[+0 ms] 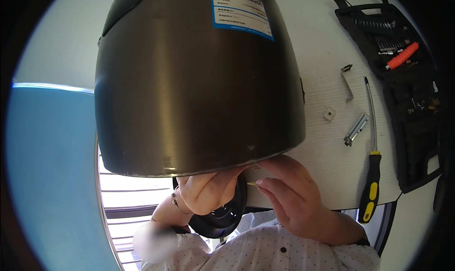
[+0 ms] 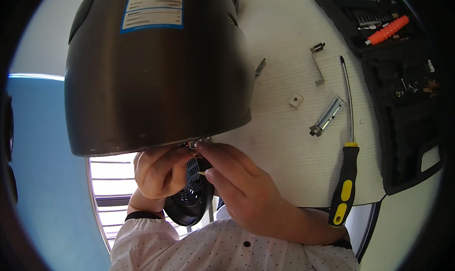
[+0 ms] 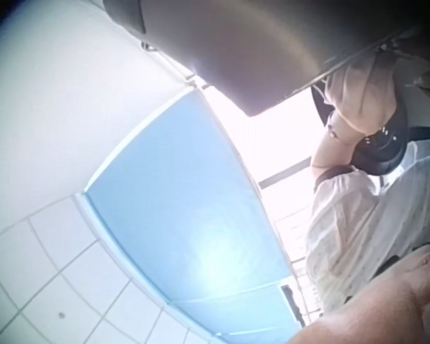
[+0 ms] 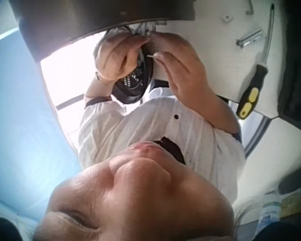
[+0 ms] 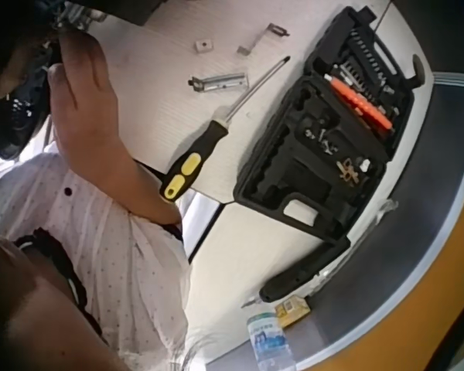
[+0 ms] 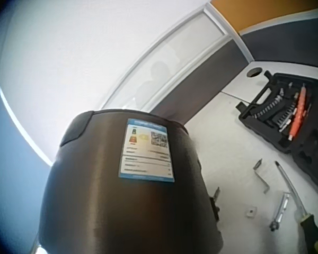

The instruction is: The person repairs a rice cooker by connecting internal wires and securing components with a screwdriver. They then reassemble the unit by attaching the base and placing the lid on top.

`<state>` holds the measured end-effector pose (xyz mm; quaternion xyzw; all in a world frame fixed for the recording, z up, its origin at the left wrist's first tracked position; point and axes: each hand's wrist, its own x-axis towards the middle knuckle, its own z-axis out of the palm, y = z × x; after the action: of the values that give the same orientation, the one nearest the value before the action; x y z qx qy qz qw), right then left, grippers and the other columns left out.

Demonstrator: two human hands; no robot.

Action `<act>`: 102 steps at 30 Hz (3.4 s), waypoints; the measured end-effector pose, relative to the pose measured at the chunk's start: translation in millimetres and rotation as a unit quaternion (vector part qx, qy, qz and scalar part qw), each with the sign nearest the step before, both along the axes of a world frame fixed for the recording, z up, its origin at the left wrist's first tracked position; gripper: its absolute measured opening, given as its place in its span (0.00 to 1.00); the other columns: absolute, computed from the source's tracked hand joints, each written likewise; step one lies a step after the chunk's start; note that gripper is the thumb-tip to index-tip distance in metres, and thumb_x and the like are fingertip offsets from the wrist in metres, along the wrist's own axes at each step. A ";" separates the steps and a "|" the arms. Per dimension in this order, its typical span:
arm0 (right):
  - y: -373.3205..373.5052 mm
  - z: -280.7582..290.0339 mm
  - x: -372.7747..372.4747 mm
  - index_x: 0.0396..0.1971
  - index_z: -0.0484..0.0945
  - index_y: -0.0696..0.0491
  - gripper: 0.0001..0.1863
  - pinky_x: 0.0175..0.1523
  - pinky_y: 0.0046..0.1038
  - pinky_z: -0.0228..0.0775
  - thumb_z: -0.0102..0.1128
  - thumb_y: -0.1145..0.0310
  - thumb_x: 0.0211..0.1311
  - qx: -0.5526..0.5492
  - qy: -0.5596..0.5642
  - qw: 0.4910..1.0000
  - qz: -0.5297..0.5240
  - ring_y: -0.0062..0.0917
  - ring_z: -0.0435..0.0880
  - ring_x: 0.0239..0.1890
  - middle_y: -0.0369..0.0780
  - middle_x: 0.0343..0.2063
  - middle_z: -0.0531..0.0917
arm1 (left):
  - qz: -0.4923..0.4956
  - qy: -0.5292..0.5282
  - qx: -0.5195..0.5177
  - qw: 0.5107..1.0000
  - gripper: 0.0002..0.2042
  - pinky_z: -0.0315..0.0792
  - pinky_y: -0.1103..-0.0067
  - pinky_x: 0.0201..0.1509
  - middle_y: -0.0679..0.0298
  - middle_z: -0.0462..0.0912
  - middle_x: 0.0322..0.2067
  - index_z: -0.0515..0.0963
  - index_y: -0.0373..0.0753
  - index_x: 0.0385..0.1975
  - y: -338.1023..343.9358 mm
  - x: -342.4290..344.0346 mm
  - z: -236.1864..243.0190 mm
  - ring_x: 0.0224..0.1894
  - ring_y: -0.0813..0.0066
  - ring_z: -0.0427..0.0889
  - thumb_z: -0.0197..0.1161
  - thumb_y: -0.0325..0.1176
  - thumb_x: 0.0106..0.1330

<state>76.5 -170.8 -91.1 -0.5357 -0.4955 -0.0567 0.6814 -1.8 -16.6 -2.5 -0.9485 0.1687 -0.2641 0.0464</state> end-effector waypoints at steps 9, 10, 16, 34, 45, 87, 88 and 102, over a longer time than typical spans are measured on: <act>-0.1 -2.5 1.4 0.35 0.68 0.71 0.11 0.45 0.36 0.74 0.54 0.83 0.50 0.008 -0.001 1.000 0.002 0.47 0.74 0.45 0.57 0.48 0.70 | 0.059 0.053 -0.126 0.989 0.07 0.71 0.82 0.35 0.59 0.79 0.30 0.76 0.33 0.28 -13.9 3.7 2.1 0.31 0.71 0.79 0.66 0.19 0.51; 0.0 -1.7 1.0 0.35 0.68 0.71 0.11 0.45 0.36 0.74 0.54 0.83 0.50 0.008 0.007 1.000 0.003 0.47 0.74 0.45 0.56 0.48 0.70 | 0.072 0.059 -0.171 0.981 0.08 0.71 0.82 0.35 0.59 0.79 0.30 0.76 0.33 0.28 -15.3 3.4 1.4 0.32 0.71 0.79 0.66 0.18 0.50; 3.2 -1.6 -0.1 0.34 0.69 0.70 0.11 0.42 0.34 0.74 0.55 0.84 0.49 0.025 0.029 0.999 -0.012 0.45 0.75 0.43 0.53 0.46 0.72 | 0.126 0.088 -0.429 0.890 0.10 0.71 0.82 0.36 0.61 0.79 0.29 0.75 0.30 0.29 -18.0 0.6 -6.4 0.32 0.75 0.78 0.67 0.15 0.47; 3.8 0.9 -4.6 0.30 0.71 0.63 0.10 0.45 0.31 0.71 0.59 0.84 0.46 0.027 0.069 0.997 -0.023 0.39 0.75 0.44 0.47 0.46 0.73 | 0.100 0.056 -0.359 0.926 0.07 0.66 0.85 0.24 0.63 0.75 0.24 0.77 0.32 0.24 -9.8 6.8 -14.5 0.20 0.79 0.73 0.66 0.18 0.45; 3.5 0.3 -5.7 0.30 0.72 0.63 0.10 0.46 0.30 0.70 0.60 0.84 0.45 0.024 0.069 0.997 -0.029 0.38 0.75 0.45 0.47 0.46 0.73 | 0.083 0.051 -0.553 0.828 0.08 0.66 0.89 0.26 0.66 0.74 0.26 0.75 0.32 0.26 -14.0 8.1 -21.4 0.24 0.85 0.72 0.64 0.14 0.47; -1.6 1.0 3.4 0.34 0.70 0.70 0.10 0.44 0.34 0.73 0.55 0.83 0.51 -0.005 0.046 0.999 0.004 0.43 0.75 0.43 0.53 0.48 0.71 | 0.049 0.108 -0.169 0.978 0.05 0.73 0.81 0.34 0.60 0.82 0.27 0.79 0.32 0.26 -5.7 9.3 5.3 0.28 0.70 0.80 0.65 0.20 0.49; -1.6 1.0 3.0 0.34 0.70 0.70 0.10 0.43 0.35 0.72 0.55 0.83 0.50 -0.004 0.047 0.999 0.001 0.43 0.75 0.43 0.53 0.48 0.71 | 0.054 0.115 -0.184 0.975 0.04 0.73 0.81 0.34 0.60 0.82 0.27 0.79 0.32 0.26 -5.1 8.6 4.8 0.28 0.70 0.80 0.65 0.20 0.50; 3.2 -1.4 -3.3 0.29 0.71 0.63 0.09 0.42 0.29 0.72 0.60 0.82 0.46 0.008 0.043 0.998 -0.044 0.38 0.77 0.40 0.50 0.45 0.74 | 0.023 0.058 -0.131 0.989 0.08 0.70 0.80 0.26 0.59 0.76 0.26 0.79 0.35 0.27 -5.2 16.4 3.3 0.24 0.68 0.76 0.65 0.20 0.45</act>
<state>73.2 -167.6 -92.5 -0.5535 -0.4408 -0.0674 0.7034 14.6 -21.8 0.8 -0.9637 0.1134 -0.2273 -0.0822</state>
